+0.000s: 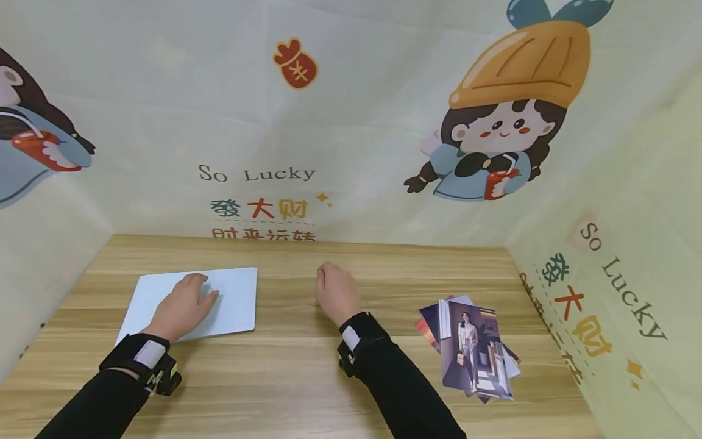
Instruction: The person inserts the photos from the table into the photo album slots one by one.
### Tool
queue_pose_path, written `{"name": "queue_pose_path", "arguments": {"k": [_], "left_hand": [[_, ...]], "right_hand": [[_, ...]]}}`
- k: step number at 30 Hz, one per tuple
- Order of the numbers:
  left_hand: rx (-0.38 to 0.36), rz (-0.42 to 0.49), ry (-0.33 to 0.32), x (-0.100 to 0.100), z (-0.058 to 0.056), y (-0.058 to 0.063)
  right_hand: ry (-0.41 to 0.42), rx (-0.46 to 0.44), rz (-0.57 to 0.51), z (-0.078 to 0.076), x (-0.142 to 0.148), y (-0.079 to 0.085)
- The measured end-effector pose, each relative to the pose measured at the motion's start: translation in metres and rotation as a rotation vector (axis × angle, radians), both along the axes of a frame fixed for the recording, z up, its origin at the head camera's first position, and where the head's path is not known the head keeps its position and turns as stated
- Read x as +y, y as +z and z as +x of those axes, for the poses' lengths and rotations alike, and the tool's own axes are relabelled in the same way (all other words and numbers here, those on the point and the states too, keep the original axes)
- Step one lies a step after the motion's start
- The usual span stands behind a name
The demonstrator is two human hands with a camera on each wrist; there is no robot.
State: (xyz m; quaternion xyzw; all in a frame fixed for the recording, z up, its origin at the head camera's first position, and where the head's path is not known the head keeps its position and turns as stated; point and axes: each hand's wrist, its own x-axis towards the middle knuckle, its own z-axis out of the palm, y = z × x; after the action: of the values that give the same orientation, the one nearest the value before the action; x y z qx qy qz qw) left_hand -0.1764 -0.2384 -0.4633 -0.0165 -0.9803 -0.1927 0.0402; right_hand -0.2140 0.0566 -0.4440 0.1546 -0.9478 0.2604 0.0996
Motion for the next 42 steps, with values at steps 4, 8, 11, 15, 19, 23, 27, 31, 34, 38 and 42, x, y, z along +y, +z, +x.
{"name": "queue_pose_path", "arguments": {"k": [4,8,11,15,19,23,27,31,34,38,42], "left_hand": [[-0.035,-0.041,-0.071,-0.010,0.011,-0.014],[-0.098,-0.063,-0.131,-0.015,0.017,-0.025],[-0.133,-0.073,-0.154,-0.016,0.018,-0.029],[-0.133,-0.116,-0.183,-0.015,0.020,-0.030],[-0.129,-0.147,-0.198,-0.011,0.022,-0.029],[-0.120,-0.140,-0.197,-0.003,0.022,-0.027],[-0.114,-0.152,-0.210,0.008,0.022,-0.026],[-0.113,-0.164,-0.232,0.022,0.027,-0.023],[-0.109,-0.174,-0.252,0.034,0.029,-0.020],[-0.112,-0.194,-0.280,0.050,0.029,-0.019],[-0.127,-0.192,-0.301,0.067,0.030,-0.017]], "right_hand": [[-0.010,0.002,0.061,0.005,0.002,-0.015],[-0.007,-0.007,0.114,0.009,0.006,-0.029],[-0.003,-0.032,0.150,0.012,0.009,-0.037],[0.001,-0.041,0.180,0.014,0.012,-0.046],[0.003,-0.016,0.227,0.016,0.015,-0.053],[0.008,0.003,0.270,0.018,0.018,-0.056],[0.011,-0.002,0.303,0.019,0.019,-0.057],[0.024,-0.004,0.326,0.020,0.019,-0.057],[0.035,-0.012,0.327,0.022,0.018,-0.059],[0.045,-0.019,0.304,0.026,0.018,-0.062],[0.042,-0.024,0.293,0.030,0.019,-0.062]]}}
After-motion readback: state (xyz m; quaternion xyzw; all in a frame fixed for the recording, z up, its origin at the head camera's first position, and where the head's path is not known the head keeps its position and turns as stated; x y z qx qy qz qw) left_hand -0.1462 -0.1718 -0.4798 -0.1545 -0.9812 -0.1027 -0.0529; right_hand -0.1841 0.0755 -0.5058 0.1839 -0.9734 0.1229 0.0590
